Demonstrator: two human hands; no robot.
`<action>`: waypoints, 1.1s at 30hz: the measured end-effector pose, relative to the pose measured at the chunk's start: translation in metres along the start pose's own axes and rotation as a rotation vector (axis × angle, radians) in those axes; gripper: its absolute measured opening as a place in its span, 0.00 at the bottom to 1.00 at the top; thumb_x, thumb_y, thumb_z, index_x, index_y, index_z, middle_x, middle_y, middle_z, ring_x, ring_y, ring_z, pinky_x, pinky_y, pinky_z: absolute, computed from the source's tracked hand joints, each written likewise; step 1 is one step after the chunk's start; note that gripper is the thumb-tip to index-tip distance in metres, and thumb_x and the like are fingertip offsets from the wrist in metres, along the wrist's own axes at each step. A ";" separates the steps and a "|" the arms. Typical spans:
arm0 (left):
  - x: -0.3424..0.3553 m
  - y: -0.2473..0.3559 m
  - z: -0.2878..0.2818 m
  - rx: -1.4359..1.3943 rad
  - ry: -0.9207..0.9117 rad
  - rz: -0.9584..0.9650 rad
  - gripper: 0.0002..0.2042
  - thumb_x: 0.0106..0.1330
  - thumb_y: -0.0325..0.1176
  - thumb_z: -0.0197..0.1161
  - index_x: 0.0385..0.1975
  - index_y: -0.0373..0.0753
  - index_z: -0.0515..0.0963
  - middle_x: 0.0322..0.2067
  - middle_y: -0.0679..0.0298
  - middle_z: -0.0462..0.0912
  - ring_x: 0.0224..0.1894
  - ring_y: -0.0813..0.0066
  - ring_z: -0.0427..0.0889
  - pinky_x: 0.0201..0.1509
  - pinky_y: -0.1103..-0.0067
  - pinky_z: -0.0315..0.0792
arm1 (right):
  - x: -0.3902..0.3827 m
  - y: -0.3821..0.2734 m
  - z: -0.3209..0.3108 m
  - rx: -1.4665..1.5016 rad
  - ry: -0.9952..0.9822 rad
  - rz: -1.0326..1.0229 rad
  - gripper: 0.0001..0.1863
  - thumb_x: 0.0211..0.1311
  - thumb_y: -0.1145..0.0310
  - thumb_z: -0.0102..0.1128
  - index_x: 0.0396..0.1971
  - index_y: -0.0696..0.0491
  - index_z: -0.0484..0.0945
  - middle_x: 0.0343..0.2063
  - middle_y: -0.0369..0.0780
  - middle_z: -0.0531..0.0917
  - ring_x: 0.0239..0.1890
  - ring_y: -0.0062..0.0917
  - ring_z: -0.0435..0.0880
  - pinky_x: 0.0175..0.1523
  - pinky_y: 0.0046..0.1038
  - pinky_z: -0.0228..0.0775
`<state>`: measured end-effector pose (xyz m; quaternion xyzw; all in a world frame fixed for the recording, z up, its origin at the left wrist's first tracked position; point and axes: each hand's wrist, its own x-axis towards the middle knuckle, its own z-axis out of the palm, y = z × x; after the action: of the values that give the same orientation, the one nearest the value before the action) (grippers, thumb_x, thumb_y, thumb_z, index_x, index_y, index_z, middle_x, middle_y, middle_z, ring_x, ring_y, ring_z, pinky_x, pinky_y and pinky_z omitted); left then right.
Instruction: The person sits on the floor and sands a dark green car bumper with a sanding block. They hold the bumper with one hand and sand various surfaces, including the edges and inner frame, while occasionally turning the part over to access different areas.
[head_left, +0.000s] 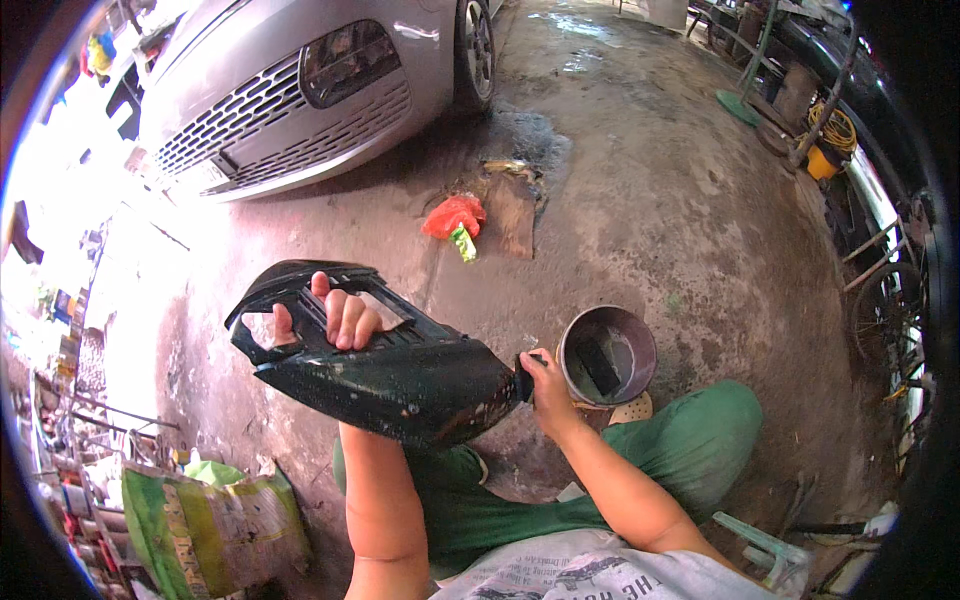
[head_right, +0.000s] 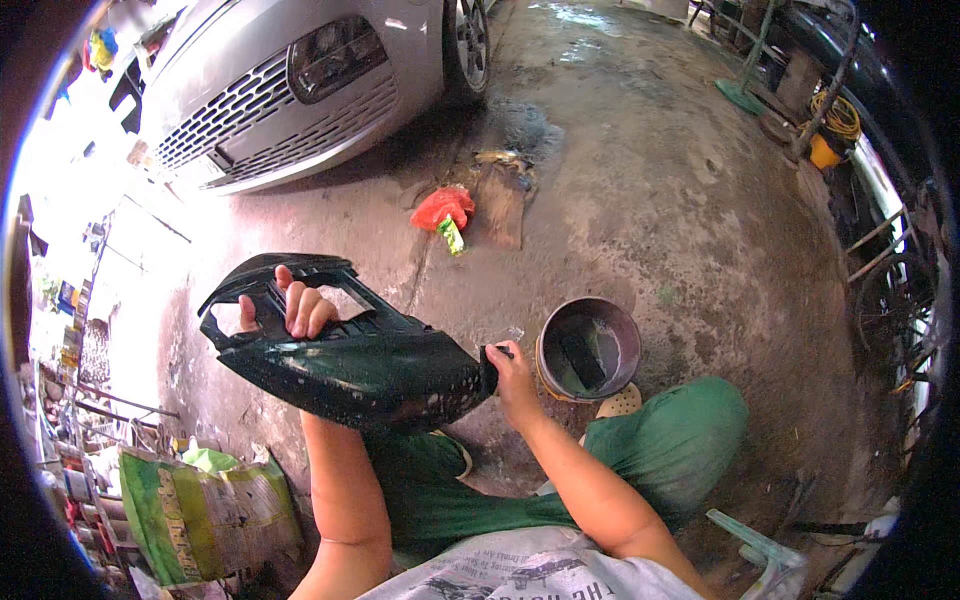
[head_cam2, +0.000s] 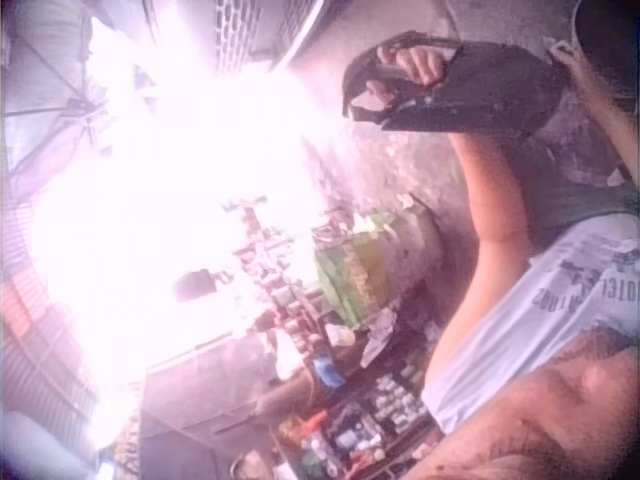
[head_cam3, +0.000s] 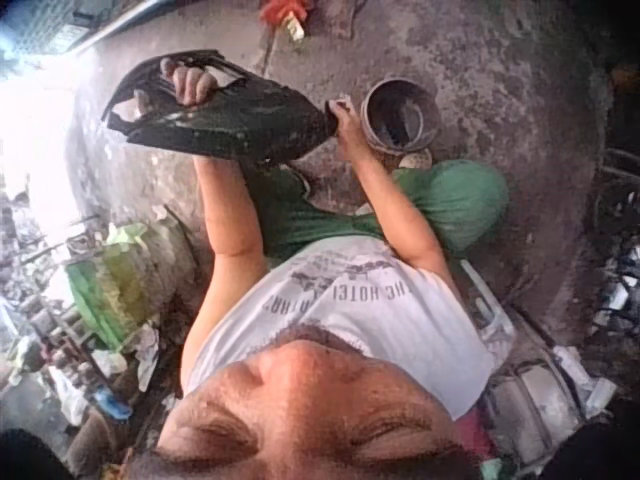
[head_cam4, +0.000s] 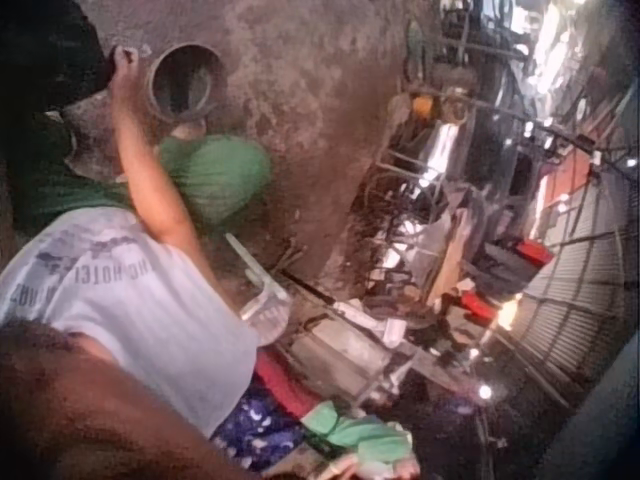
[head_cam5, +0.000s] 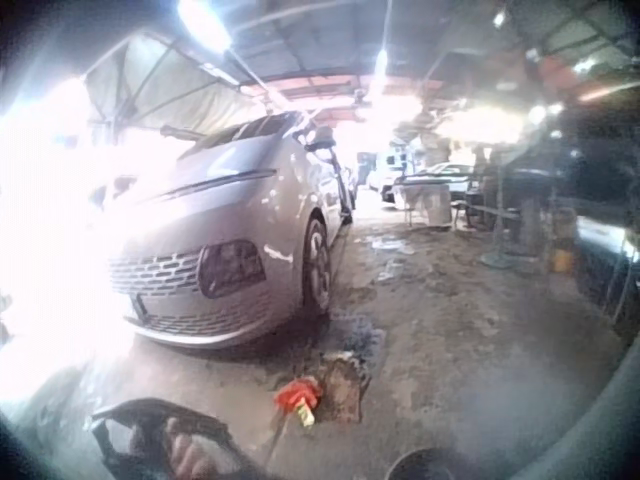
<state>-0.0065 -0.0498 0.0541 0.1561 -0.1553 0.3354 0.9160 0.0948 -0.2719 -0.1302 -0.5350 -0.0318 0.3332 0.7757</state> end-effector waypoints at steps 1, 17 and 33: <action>-0.002 -0.006 0.005 -0.032 0.016 -0.016 0.32 0.70 0.54 0.52 0.53 0.23 0.73 0.16 0.69 0.62 0.18 0.78 0.64 0.24 0.81 0.62 | -0.006 -0.001 0.005 -0.019 0.050 -0.049 0.07 0.70 0.64 0.56 0.34 0.52 0.73 0.31 0.31 0.74 0.38 0.17 0.72 0.44 0.23 0.64; -0.024 -0.060 -0.007 1.371 -0.547 -0.179 0.27 0.69 0.48 0.58 0.61 0.36 0.68 0.55 0.40 0.78 0.57 0.51 0.79 0.70 0.51 0.62 | -0.007 -0.119 -0.043 -0.003 -0.053 -0.039 0.07 0.65 0.65 0.61 0.34 0.54 0.77 0.25 0.31 0.78 0.29 0.15 0.74 0.36 0.21 0.66; -0.005 0.013 -0.073 0.615 -0.277 0.140 0.13 0.69 0.41 0.60 0.35 0.37 0.69 0.24 0.57 0.76 0.26 0.64 0.78 0.32 0.71 0.74 | -0.060 -0.061 0.039 -0.047 -0.153 0.104 0.09 0.70 0.64 0.59 0.39 0.53 0.72 0.28 0.37 0.80 0.27 0.21 0.80 0.31 0.27 0.75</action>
<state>-0.0056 -0.0141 -0.0110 0.4581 -0.1803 0.4042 0.7709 0.0616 -0.2859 -0.0435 -0.5271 -0.0707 0.4122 0.7398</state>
